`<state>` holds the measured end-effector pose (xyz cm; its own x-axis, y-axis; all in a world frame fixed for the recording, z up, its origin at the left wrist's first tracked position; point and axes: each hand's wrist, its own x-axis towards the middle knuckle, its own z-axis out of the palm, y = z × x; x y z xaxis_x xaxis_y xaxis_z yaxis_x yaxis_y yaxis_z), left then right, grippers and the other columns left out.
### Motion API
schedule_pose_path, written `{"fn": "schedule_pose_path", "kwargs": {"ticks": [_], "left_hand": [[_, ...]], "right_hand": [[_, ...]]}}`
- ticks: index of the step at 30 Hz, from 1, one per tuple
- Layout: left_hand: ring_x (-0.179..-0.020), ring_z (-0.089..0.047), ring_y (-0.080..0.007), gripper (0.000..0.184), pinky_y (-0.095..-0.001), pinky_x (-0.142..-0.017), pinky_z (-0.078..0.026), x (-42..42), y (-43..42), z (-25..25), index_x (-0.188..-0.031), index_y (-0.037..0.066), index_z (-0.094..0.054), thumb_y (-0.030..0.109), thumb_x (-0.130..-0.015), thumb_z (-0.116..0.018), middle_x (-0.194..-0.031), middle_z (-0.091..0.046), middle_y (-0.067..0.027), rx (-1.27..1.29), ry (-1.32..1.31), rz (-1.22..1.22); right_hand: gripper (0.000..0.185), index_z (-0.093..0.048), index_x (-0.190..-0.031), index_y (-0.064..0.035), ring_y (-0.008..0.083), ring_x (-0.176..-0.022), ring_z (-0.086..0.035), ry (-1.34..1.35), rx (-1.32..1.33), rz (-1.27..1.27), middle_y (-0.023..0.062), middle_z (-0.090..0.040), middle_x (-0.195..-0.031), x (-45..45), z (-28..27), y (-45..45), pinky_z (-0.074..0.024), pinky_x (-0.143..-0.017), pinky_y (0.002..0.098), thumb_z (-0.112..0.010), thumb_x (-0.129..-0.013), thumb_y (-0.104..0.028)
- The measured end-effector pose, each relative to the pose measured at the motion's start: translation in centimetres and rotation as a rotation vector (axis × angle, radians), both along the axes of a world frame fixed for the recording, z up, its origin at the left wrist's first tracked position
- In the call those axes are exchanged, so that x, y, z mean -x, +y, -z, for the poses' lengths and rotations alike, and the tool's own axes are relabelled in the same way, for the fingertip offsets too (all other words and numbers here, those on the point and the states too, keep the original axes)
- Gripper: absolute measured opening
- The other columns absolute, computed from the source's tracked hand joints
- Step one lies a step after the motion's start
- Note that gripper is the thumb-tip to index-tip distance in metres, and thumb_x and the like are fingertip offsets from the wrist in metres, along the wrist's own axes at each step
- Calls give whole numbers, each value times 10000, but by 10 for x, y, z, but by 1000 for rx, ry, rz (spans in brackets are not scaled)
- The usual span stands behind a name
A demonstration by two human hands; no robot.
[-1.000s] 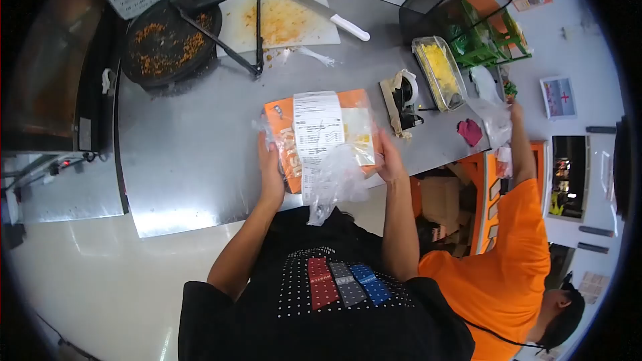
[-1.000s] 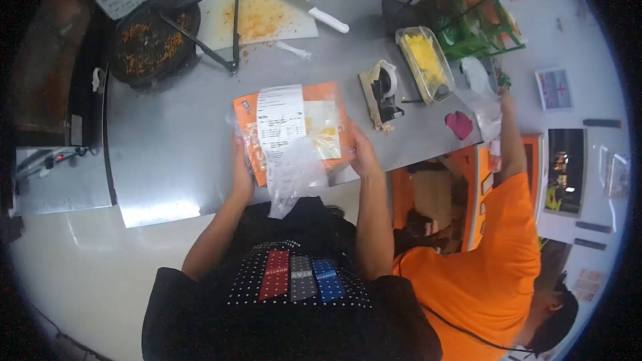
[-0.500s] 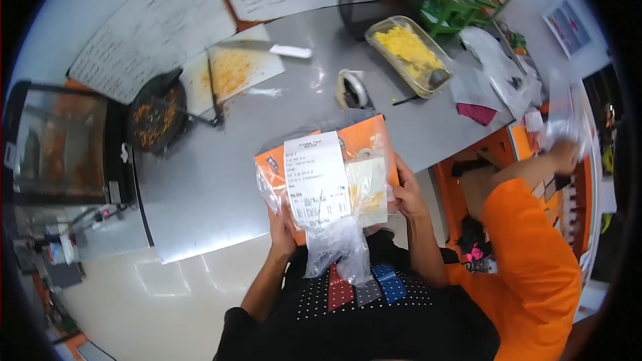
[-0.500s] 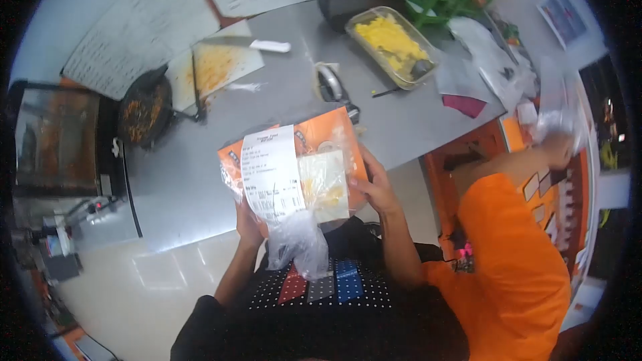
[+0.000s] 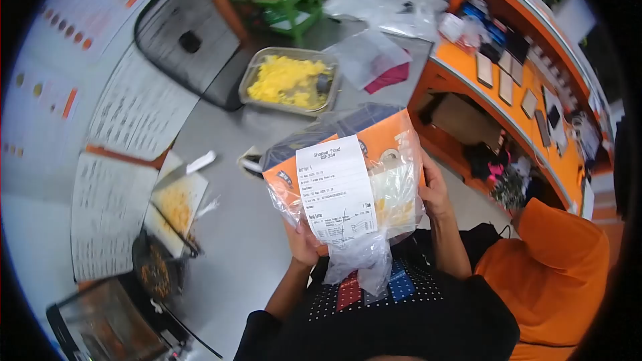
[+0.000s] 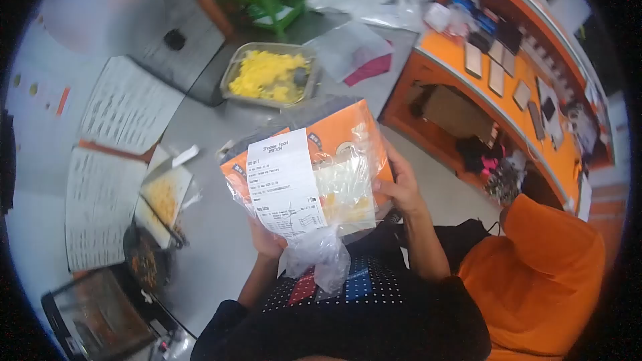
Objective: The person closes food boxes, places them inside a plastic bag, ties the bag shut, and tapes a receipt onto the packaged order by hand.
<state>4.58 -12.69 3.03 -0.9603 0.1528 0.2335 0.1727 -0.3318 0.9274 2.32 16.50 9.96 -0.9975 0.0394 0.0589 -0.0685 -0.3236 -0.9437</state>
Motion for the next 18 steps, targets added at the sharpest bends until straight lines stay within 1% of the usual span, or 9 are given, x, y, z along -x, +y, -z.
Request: {"fn": "schedule_pose_path", "kwargs": {"ticks": [3,6,8,9,12,15,18], "left_hand": [[-1304,-485,-299,746,-444,-1082,-391,27,25,-9,-1525,-11,-93,363,-994,-459,-1432,-435,-212,-124,-69,137],[-1300,-486,-293,720,-441,-1075,-397,44,58,-24,-1511,-11,-123,357,-993,-463,-1410,-455,-208,-134,-149,216],[-1288,-494,-284,711,-436,-1065,-406,51,87,-25,-1500,-12,-139,358,-992,-471,-1397,-465,-205,-126,-171,184],[-1282,-499,-280,706,-434,-1061,-410,58,104,-24,-1494,-12,-147,359,-991,-475,-1391,-470,-204,-123,-169,177],[-1265,-508,-278,699,-433,-1058,-409,75,152,-14,-1480,-25,-166,365,-991,-478,-1377,-478,-201,-76,-136,289],[-1262,-508,-280,693,-434,-1059,-405,91,210,-20,-1471,-43,-178,360,-991,-475,-1369,-485,-199,-31,-29,370],[-1278,-495,-284,692,-436,-1069,-394,94,265,-41,-1471,-46,-177,357,-991,-471,-1381,-478,-199,-204,-181,435]], "right_hand": [[989,-305,-1512,61,241,-1403,-389,31,-26,81,145,-418,-1515,-7,7,25,-255,-1169,359,-769,-694,-246],[984,-316,-1510,56,244,-1400,-392,34,38,123,142,-423,-1511,-14,23,58,-263,-1166,363,-771,-693,-253],[983,-319,-1508,56,245,-1406,-382,17,43,163,143,-418,-1516,-17,19,82,-253,-1170,367,-775,-698,-263],[982,-320,-1508,56,245,-1409,-377,22,44,190,143,-415,-1518,-15,16,98,-248,-1172,368,-777,-701,-268],[991,-313,-1510,55,248,-1420,-356,67,11,249,146,-399,-1529,-20,5,147,-223,-1180,371,-787,-709,-285],[990,-305,-1514,54,248,-1432,-334,39,30,301,147,-377,-1544,-26,-6,198,-204,-1186,368,-787,-721,-289],[984,-299,-1518,53,251,-1437,-329,76,18,349,146,-363,-1554,-32,-10,239,-203,-1187,369,-782,-730,-286]]}}
